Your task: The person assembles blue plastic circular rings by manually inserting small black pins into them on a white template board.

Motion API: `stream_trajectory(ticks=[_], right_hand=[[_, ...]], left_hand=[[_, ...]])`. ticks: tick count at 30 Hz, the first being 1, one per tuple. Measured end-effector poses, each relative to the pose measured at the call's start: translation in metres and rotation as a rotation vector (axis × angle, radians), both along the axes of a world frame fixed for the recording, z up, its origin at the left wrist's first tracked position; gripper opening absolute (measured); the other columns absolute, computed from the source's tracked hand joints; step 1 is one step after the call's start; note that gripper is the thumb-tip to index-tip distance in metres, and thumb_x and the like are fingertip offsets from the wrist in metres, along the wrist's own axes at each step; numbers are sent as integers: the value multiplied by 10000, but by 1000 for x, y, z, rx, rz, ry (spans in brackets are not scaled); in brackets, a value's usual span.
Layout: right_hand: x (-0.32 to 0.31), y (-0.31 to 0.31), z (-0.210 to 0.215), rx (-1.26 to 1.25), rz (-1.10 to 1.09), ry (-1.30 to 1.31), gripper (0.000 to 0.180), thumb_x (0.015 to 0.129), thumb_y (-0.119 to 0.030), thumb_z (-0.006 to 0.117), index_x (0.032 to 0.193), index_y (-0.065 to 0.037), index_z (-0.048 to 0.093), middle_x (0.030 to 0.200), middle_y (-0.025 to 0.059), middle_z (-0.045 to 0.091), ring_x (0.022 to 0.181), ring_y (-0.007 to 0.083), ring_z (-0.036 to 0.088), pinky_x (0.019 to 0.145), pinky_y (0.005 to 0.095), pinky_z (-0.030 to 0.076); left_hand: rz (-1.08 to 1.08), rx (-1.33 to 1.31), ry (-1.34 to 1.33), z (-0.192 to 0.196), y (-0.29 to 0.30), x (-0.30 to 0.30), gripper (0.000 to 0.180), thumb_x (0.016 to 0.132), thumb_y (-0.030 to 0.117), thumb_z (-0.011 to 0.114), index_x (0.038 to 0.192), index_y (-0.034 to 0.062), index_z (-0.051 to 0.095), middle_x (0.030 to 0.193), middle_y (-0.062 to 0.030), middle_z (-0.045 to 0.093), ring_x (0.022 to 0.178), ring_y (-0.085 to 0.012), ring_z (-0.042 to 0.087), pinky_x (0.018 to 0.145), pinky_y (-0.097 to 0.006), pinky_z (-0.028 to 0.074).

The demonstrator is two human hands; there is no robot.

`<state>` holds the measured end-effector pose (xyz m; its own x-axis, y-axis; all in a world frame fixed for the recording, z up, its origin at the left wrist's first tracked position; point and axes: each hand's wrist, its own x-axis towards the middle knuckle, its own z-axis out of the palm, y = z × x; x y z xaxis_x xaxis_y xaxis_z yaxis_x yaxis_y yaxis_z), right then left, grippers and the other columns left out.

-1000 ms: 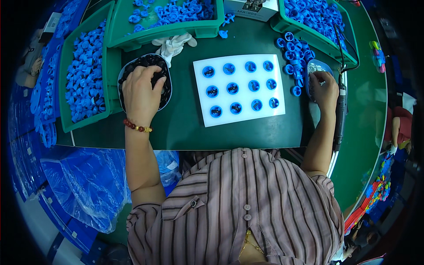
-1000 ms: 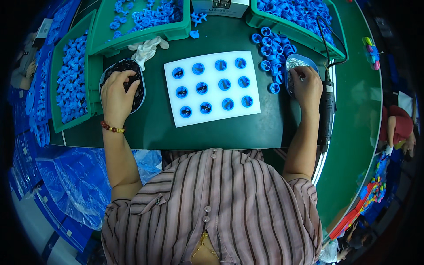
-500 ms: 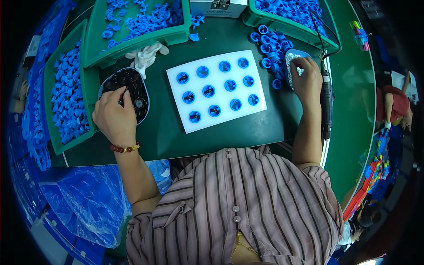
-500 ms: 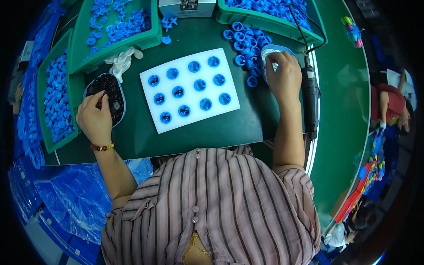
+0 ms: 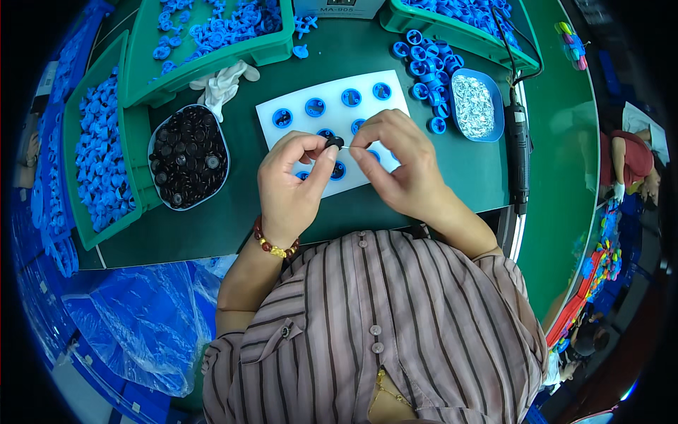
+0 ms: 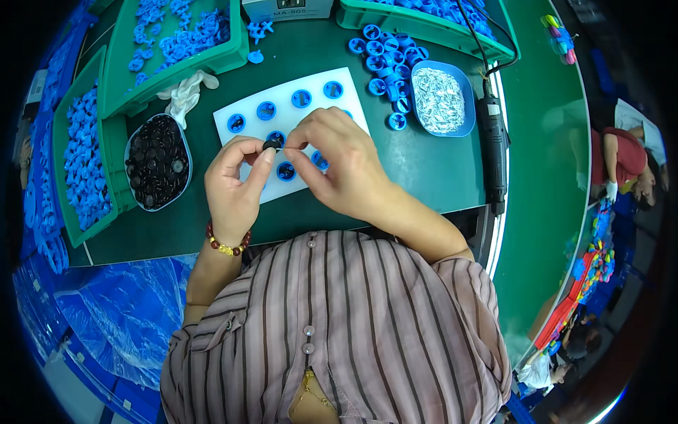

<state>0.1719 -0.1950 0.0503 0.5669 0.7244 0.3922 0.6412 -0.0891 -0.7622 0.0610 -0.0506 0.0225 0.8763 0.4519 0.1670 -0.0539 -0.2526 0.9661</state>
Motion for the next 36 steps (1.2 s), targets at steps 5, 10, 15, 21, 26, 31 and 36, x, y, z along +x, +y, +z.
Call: stream_trajectory(ticks=[5, 10, 15, 21, 26, 31, 36], right_hand=[[-6, 5, -8, -11, -42, -129, 131, 734, -3, 719, 811, -44, 621, 788, 77, 599, 733, 265, 567, 625, 368, 435], [-6, 6, -9, -6, -38, -73, 113, 741, -8, 715, 798, -43, 624, 763, 69, 597, 708, 254, 566, 610, 360, 431], [-6, 4, -6, -18, -9, 54, 92, 754, -10, 706, 783, -40, 625, 731, 72, 601, 684, 249, 571, 607, 358, 428], [-6, 4, -8, -14, -6, 70, 83, 758, -16, 708, 783, -35, 632, 733, 81, 609, 681, 250, 578, 620, 365, 436], [-7, 1, -7, -81, 13, 413, 84, 824, -76, 716, 835, -11, 664, 763, 59, 640, 728, 161, 622, 635, 277, 456], [-9, 0, -12, -63, 16, 634, 116, 870, -102, 715, 865, 6, 673, 813, 31, 660, 756, 90, 599, 645, 242, 465], [-7, -1, -12, 55, 80, 1129, 111, 889, -90, 708, 891, 18, 681, 834, 24, 659, 764, 67, 575, 666, 238, 479]], left_hand=[[35, 39, -82, -4, -1, 3, 100, 833, 38, 712, 889, -5, 642, 824, -67, 653, 734, -156, 599, 676, -279, 481], [48, 136, -88, -1, 1, 2, 93, 823, 42, 714, 875, 10, 643, 834, -74, 656, 754, -198, 612, 697, -315, 480], [94, 240, -84, 1, 0, 2, 96, 808, 37, 718, 863, 24, 640, 840, -80, 659, 781, -237, 614, 720, -341, 473], [61, 319, -149, -3, 1, 2, 98, 808, 40, 719, 866, 32, 640, 848, -85, 660, 783, -253, 613, 710, -349, 473], [98, 713, -284, -6, 4, 4, 160, 760, 24, 733, 900, 32, 658, 883, -69, 647, 790, -248, 610, 697, -359, 476], [130, 803, -320, -10, 3, 4, 203, 745, 14, 729, 939, 18, 668, 897, -67, 624, 803, -244, 608, 696, -362, 479], [123, 802, -359, -10, 2, 3, 202, 749, 13, 726, 940, 19, 662, 903, -73, 625, 811, -248, 611, 700, -364, 483]])
